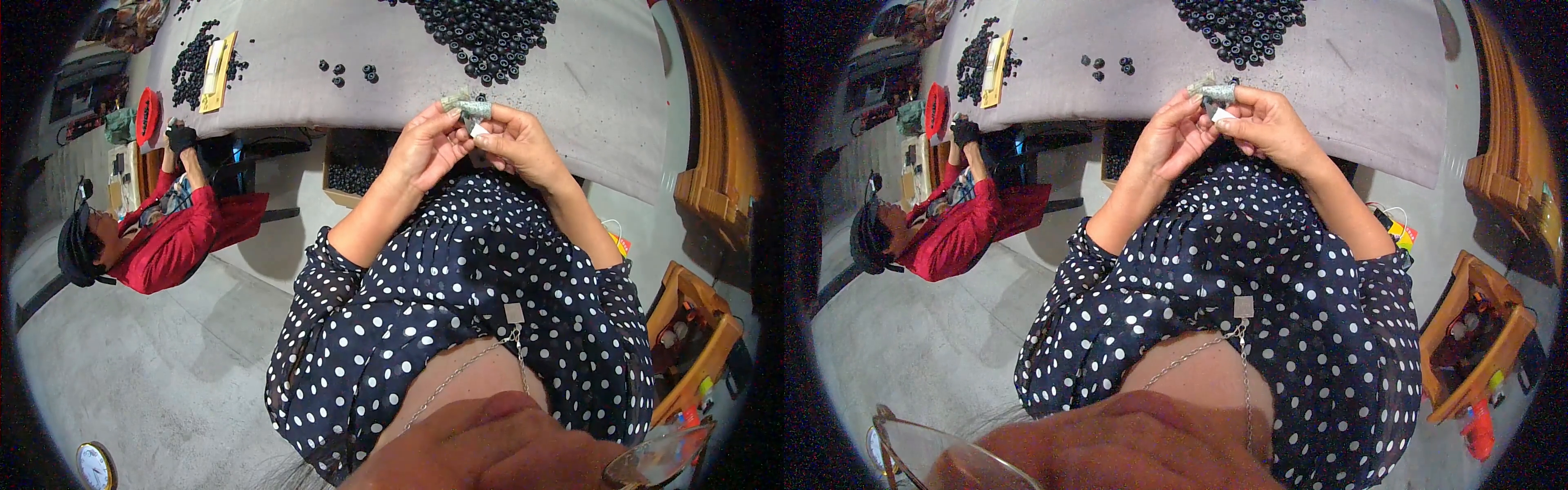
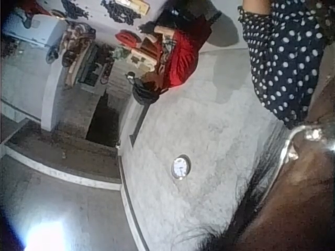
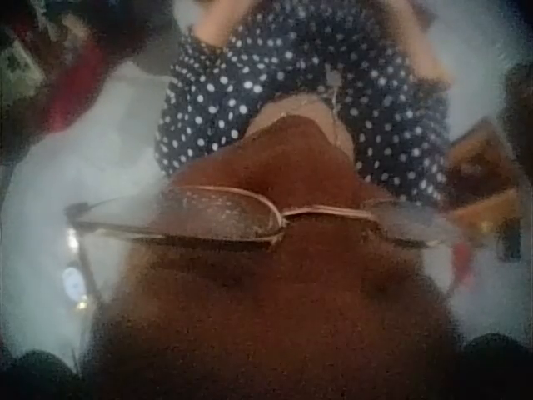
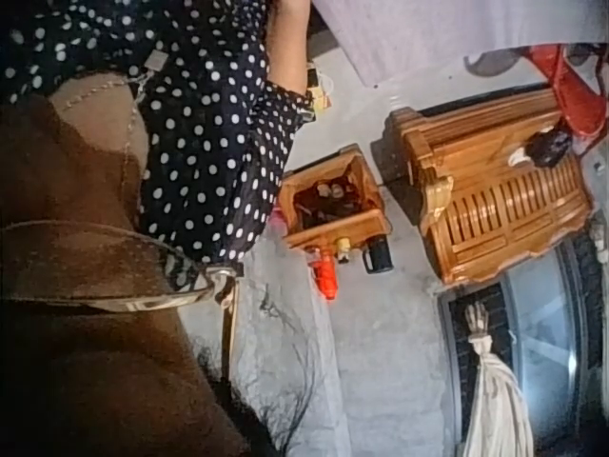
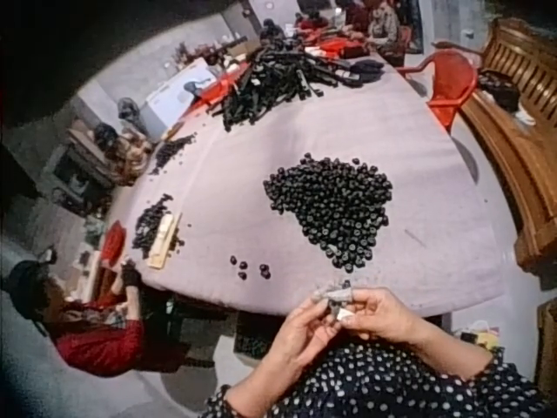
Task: The person sorts small black rubber or plastic components by hand, grouping them on a table.
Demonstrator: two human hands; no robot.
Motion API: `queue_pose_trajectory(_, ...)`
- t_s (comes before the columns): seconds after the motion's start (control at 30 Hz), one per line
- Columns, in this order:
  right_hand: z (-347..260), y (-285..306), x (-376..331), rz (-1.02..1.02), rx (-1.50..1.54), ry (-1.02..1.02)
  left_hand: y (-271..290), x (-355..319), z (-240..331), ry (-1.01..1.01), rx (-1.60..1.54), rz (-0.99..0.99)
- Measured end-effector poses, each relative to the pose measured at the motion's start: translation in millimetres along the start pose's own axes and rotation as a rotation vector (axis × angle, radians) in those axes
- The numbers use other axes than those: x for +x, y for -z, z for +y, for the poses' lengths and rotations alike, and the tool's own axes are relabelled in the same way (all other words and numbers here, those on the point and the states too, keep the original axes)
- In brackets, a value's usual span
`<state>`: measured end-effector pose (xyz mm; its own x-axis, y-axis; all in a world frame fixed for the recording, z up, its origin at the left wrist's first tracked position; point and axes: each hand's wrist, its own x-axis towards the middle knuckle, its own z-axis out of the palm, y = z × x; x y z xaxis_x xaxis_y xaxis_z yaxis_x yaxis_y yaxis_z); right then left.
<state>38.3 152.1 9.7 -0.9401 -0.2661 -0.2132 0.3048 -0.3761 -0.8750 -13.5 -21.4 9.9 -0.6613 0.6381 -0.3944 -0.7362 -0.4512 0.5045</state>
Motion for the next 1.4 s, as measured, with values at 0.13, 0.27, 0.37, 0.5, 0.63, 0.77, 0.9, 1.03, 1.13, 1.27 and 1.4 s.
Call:
queue_pose_trajectory(0.13,1,0,-1,-0.019,0.027,-0.004,1,-1,-3,0.004,-0.047,0.007)
queue_pose_trajectory(0.27,4,-3,0,0.004,0.056,0.026,-2,-1,-6,0.013,-0.110,0.046)
queue_pose_trajectory(0.37,4,0,0,0.002,0.051,0.004,-3,-1,-6,0.012,-0.111,0.053)
queue_pose_trajectory(0.5,4,3,0,-0.024,0.047,-0.021,1,0,-7,0.003,-0.128,0.017)
queue_pose_trajectory(0.63,3,2,1,-0.003,0.050,-0.021,0,1,-7,0.000,-0.146,0.009)
queue_pose_trajectory(0.77,4,3,2,-0.008,0.052,-0.019,3,1,-8,-0.002,-0.175,-0.007)
queue_pose_trajectory(0.9,2,6,2,0.028,0.083,-0.040,-1,0,-10,-0.001,-0.138,-0.019)
queue_pose_trajectory(1.03,-3,4,0,0.017,0.101,-0.040,0,1,-12,0.014,-0.180,-0.013)
queue_pose_trajectory(1.13,1,6,0,0.003,0.083,-0.037,1,3,-11,0.021,-0.197,-0.023)
queue_pose_trajectory(1.27,-2,1,-2,-0.033,0.064,0.009,-4,2,-9,0.001,-0.208,-0.016)
queue_pose_trajectory(1.4,-3,2,-3,-0.056,0.053,0.022,-8,0,-7,-0.031,-0.132,0.000)
